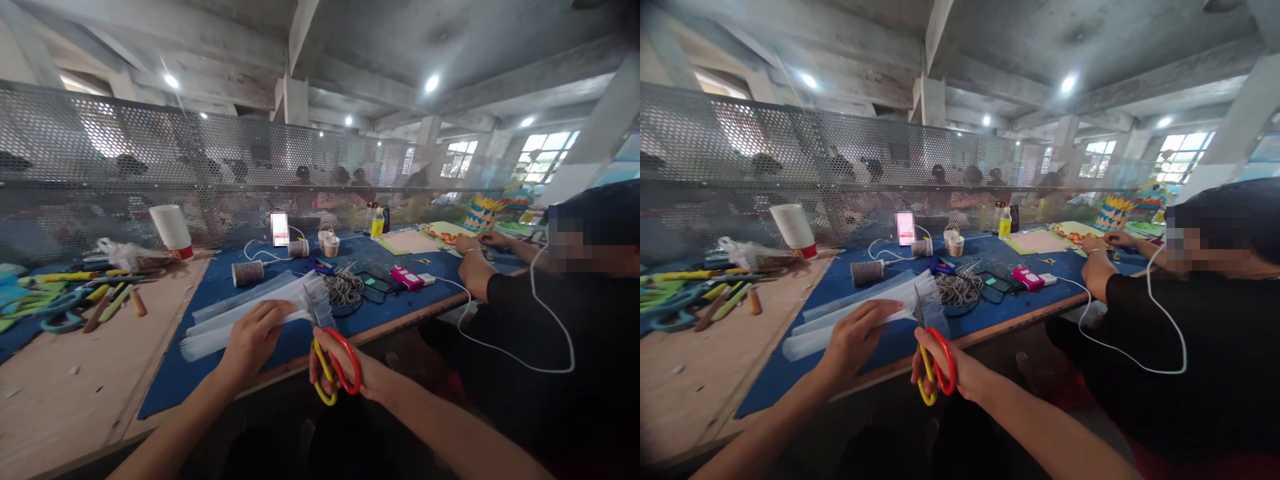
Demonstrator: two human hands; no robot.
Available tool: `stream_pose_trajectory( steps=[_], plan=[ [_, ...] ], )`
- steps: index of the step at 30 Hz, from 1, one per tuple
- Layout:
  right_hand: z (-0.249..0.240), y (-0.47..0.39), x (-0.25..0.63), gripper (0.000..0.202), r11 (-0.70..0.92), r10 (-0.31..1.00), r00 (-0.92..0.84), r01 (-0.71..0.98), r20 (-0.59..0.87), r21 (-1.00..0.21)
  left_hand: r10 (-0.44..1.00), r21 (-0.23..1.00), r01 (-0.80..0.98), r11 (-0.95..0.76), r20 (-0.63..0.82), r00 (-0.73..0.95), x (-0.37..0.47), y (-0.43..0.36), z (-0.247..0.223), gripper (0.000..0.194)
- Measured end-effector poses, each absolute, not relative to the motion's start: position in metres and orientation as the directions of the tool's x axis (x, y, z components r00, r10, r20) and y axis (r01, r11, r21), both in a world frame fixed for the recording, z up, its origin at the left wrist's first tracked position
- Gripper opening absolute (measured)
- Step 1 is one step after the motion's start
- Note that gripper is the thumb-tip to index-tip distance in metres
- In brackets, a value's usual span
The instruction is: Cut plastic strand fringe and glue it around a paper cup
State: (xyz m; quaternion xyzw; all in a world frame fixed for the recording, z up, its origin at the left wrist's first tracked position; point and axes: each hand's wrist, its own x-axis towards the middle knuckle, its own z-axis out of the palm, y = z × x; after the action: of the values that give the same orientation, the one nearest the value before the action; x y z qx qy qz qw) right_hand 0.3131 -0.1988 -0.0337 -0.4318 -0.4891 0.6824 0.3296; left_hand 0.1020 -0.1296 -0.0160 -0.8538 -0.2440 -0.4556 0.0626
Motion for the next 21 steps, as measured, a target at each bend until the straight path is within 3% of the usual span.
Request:
stream_pose_trajectory(
  steps=[5,7,9,11,13,14,16,18,21],
  plan=[
    [-0.034,-0.187,0.318,0.076,-0.351,0.848,-0.437,-0.043,-0.298,-0.935,0.42,0.19,0.44,-0.878,0.747,0.515,0.101,-0.134,-0.013,0.032],
    [-0.037,-0.185,0.32,0.075,-0.368,0.84,-0.449,-0.056,-0.306,-0.928,0.47,0.283,0.384,-0.879,0.654,0.593,0.097,-0.136,-0.006,0.029],
    [-0.041,-0.185,0.322,0.075,-0.37,0.838,-0.454,-0.063,-0.303,-0.927,0.514,0.397,0.341,-0.852,0.508,0.692,0.088,-0.132,0.007,0.039],
    [-0.044,-0.186,0.324,0.075,-0.353,0.845,-0.45,-0.064,-0.289,-0.933,0.623,0.491,0.394,-0.777,0.509,0.594,0.074,-0.116,0.023,0.03],
    [-0.047,-0.187,0.326,0.074,-0.321,0.857,-0.444,-0.063,-0.261,-0.945,0.77,0.546,0.545,-0.636,0.492,0.406,0.058,-0.09,0.033,0.038],
    [-0.048,-0.186,0.326,0.074,-0.307,0.859,-0.447,-0.064,-0.248,-0.949,0.827,0.524,0.656,-0.543,0.468,0.311,0.05,-0.074,0.034,0.039],
    [-0.051,-0.185,0.328,0.074,-0.296,0.858,-0.457,-0.068,-0.234,-0.953,0.905,0.338,0.862,-0.378,0.332,0.267,0.037,-0.046,0.029,0.039],
    [-0.055,-0.183,0.329,0.074,-0.307,0.851,-0.468,-0.073,-0.239,-0.949,0.94,0.19,0.933,-0.307,0.215,0.266,0.029,-0.025,0.016,0.042],
    [-0.059,-0.179,0.33,0.075,-0.316,0.842,-0.481,-0.068,-0.246,-0.946,0.947,0.148,0.941,-0.304,0.156,0.282,0.028,-0.016,-0.001,0.037]
  ],
)
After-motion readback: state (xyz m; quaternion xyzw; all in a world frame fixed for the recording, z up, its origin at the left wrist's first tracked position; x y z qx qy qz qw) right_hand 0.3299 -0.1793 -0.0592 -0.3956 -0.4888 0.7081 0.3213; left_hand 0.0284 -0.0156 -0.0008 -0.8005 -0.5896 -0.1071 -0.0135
